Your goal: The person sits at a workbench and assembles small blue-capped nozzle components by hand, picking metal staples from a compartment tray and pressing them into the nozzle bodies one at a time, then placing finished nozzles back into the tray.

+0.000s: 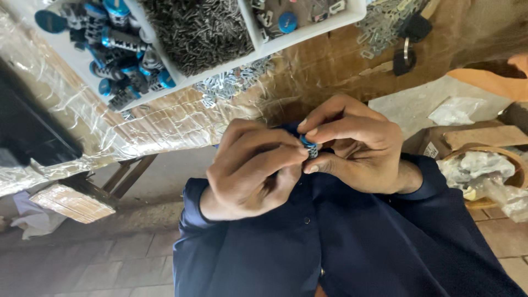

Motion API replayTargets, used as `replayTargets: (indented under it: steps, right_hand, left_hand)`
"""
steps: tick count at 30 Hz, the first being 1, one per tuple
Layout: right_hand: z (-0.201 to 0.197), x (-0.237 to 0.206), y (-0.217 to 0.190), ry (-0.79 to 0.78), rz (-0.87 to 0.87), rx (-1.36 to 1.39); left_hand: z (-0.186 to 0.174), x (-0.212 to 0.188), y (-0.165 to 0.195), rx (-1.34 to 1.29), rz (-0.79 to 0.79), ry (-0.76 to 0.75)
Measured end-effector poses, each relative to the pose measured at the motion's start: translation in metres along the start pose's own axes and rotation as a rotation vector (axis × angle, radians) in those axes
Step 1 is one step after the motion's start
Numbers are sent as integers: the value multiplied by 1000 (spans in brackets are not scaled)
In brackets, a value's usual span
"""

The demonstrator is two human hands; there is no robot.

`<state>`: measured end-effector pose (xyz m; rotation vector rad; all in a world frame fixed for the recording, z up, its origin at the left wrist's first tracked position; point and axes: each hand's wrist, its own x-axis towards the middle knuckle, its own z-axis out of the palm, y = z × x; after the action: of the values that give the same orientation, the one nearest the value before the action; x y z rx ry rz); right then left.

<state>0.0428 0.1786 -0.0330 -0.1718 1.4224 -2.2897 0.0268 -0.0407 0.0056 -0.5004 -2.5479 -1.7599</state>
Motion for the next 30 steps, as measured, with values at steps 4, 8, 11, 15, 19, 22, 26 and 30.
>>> replayTargets:
  steps: [4, 8, 11, 15, 19, 22, 26, 30]
  right_hand:
    - [5, 3, -2, 58, 14, -49]
    - [-6, 7, -4, -134, -89, -171]
    - [-15, 0, -7, -114, -110, -259]
    - [-21, -22, -12, 213, -2, 70]
    - [-25, -38, -18, 325, -31, 81]
    - [-29, -41, -22, 308, -44, 80]
    - [-30, -33, -15, 241, -11, 99]
    - [-22, -18, -7, 164, 49, 197]
  left_hand:
    - [-3, -3, -7, 264, 253, -81]
    - [-9, -11, -12, -164, -43, -158]
    - [-3, -5, -8, -469, -336, -203]
    - [20, 36, 6, 190, -9, -209]
    - [44, 70, 13, 822, 56, -198]
    - [37, 57, 10, 848, 76, -204]
    - [15, 16, -13, 613, 339, -255]
    - [10, -10, -12, 216, 14, -6]
